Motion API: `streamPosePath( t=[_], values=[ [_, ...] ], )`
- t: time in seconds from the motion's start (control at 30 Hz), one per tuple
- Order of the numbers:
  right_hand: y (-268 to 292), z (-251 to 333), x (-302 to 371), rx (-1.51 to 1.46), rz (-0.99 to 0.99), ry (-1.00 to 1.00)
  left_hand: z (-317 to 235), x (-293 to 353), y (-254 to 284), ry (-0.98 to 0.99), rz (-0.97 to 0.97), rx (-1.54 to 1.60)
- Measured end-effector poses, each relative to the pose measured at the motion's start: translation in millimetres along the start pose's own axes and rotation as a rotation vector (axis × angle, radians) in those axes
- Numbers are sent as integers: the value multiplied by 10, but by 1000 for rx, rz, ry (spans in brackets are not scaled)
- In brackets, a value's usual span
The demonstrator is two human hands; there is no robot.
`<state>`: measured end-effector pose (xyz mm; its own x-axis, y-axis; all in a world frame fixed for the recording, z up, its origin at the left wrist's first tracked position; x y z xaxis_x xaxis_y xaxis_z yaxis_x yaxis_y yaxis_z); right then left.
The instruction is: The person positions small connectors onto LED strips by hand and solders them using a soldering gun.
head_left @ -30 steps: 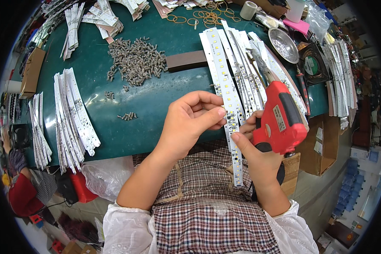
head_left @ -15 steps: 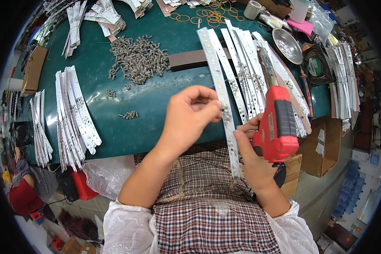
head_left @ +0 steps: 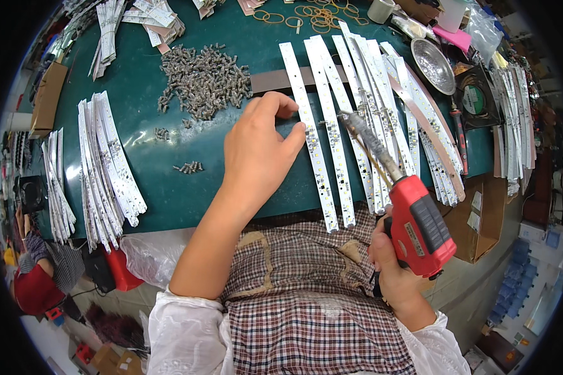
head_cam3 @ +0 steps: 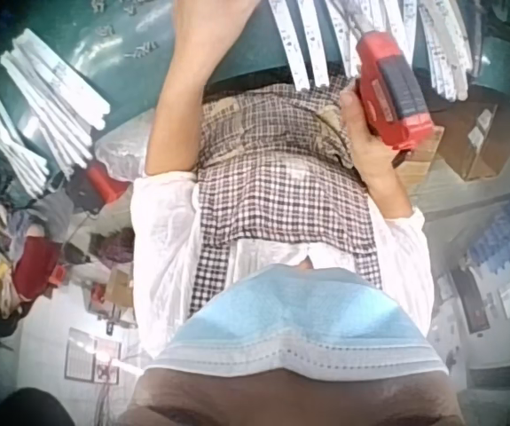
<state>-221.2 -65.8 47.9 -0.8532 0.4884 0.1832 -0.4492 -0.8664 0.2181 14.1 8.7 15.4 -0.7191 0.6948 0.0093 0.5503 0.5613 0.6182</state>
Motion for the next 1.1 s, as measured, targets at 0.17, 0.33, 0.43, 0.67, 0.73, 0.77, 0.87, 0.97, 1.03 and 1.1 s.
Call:
streamPosePath(
  t=[0.17, 0.33, 0.43, 0.67, 0.73, 0.77, 0.87, 0.97, 1.03, 1.1],
  values=[
    [-49, -129, -20, 92, 36, 47, 32, -17, -9, -20, 93, 104],
    [-137, -116, -66, -2, 17, -104, 47, -4, -10, -46, 68, 130],
    [-156, -136, -85, 46, 15, -78, 61, -3, -17, -50, 69, 136],
    [-156, -169, -99, 47, 25, -96, 59, -3, -11, -43, 62, 141],
    [-160, -174, -100, 61, 28, -92, 72, -9, -25, -54, 52, 140],
    [-170, -177, -102, 62, 29, -92, 74, -10, -30, -66, 42, 139],
    [-193, -174, -111, 33, -25, -82, 75, -4, -33, -69, 28, 118],
    [-178, -156, -134, 69, -47, -129, 83, -14, -61, -79, 24, 98],
    [-176, -144, -141, 137, -34, -88, 81, -7, -54, -78, 17, 97],
    [-189, -164, -136, 121, -52, -68, 72, -6, -46, -80, 12, 99]
  ],
)
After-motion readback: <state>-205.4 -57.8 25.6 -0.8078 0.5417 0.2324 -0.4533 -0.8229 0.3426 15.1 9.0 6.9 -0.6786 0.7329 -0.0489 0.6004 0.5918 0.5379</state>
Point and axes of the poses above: each hand's wrist, its own x-axis away from the middle knuckle, its own y-axis out of the back of the hand, z = x × y, the point moved 2 cm from there along -x, towards the middle knuckle, and after that the axes turned 9 degrees about z, right-handed, at the moved point
